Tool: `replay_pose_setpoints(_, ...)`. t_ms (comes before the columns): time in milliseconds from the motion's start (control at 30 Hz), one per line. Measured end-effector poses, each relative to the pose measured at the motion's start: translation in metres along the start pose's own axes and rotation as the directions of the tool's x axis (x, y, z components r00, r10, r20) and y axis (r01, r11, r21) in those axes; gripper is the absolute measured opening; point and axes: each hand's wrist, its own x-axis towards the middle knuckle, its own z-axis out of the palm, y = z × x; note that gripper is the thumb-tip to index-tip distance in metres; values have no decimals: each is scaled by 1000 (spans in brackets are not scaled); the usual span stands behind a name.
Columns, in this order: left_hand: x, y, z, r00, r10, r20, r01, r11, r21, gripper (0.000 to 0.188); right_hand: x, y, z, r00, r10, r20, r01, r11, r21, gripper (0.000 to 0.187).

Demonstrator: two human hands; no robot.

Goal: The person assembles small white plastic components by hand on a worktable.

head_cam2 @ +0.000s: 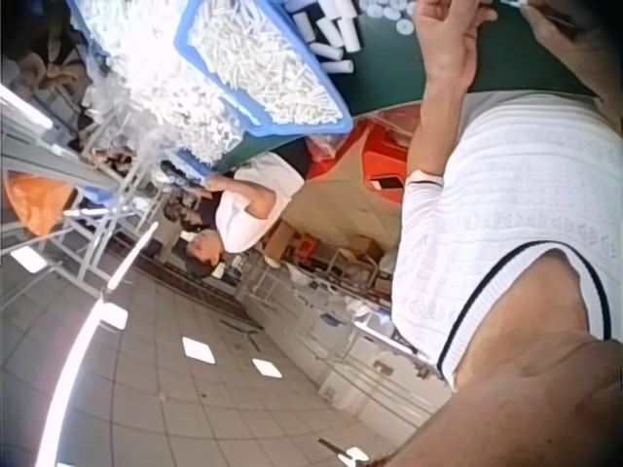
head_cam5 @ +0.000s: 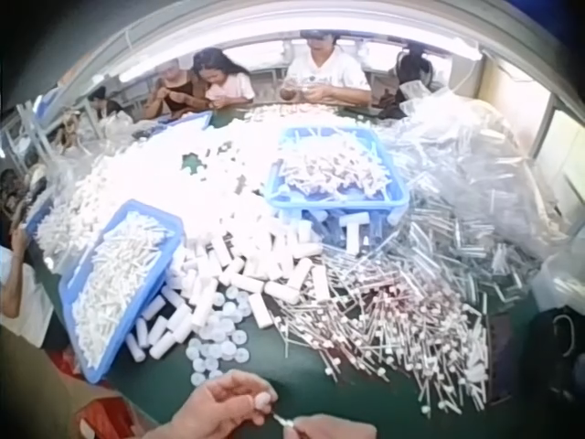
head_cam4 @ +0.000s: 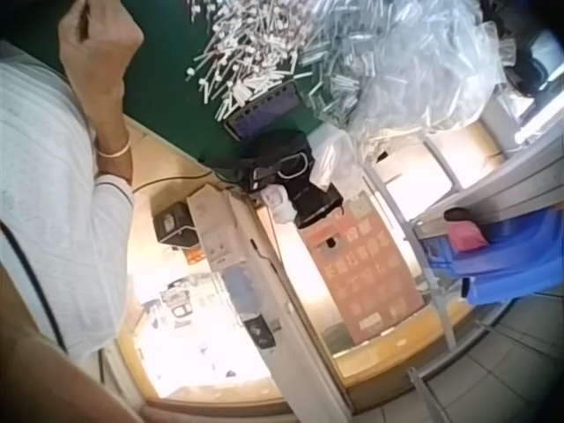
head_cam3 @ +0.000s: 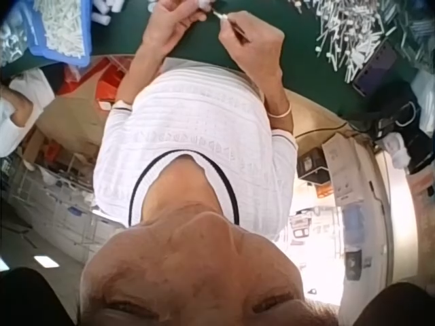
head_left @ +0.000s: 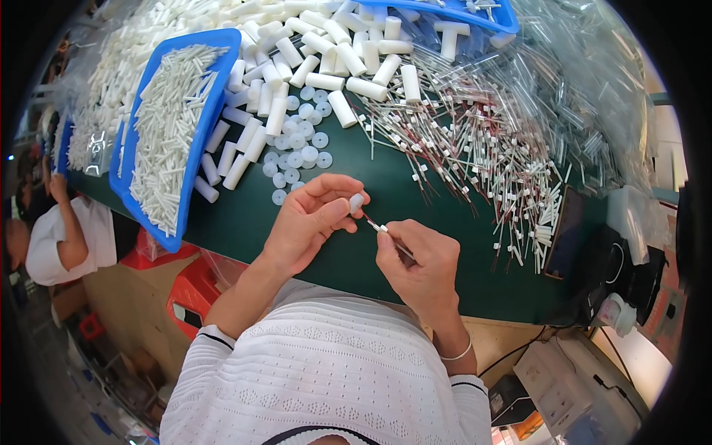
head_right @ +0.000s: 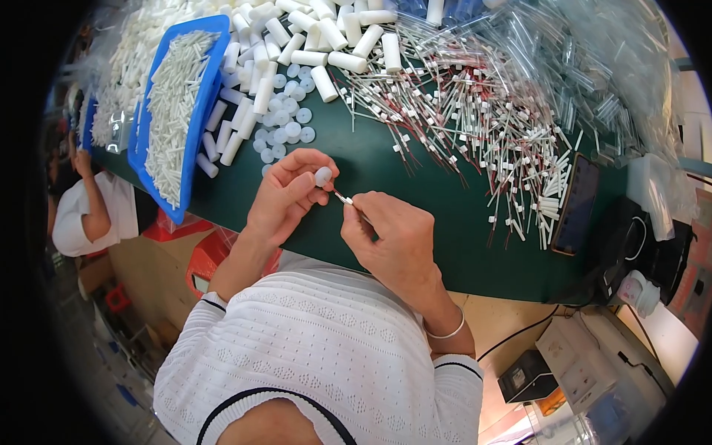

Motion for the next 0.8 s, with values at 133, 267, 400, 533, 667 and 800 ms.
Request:
replay_pose_setpoints(133,-1,-4,0,997,70,32,-74,988,139,27,3,0,0,999,-39,31,40,998,-53,4)
replay_pose_setpoints(267,0,-13,-1,995,83,54,-88,993,84,25,4,5,6,997,-66,50,70,994,-89,7)
replay_pose_setpoints(400,-2,-26,3,976,214,28,-216,973,79,23,-1,11,13,994,-96,48,100,991,-92,9)
replay_pose_setpoints(533,-5,-29,1,935,324,145,-342,930,131,21,-11,14,20,999,-42,33,39,996,79,11)
replay_pose_setpoints(667,-5,-28,1,912,355,206,-394,898,197,22,-18,15,27,996,84,40,-92,948,303,15)
replay_pose_setpoints(800,-9,-24,7,902,391,184,-425,880,212,18,-16,9,36,991,129,22,-127,916,381,17)
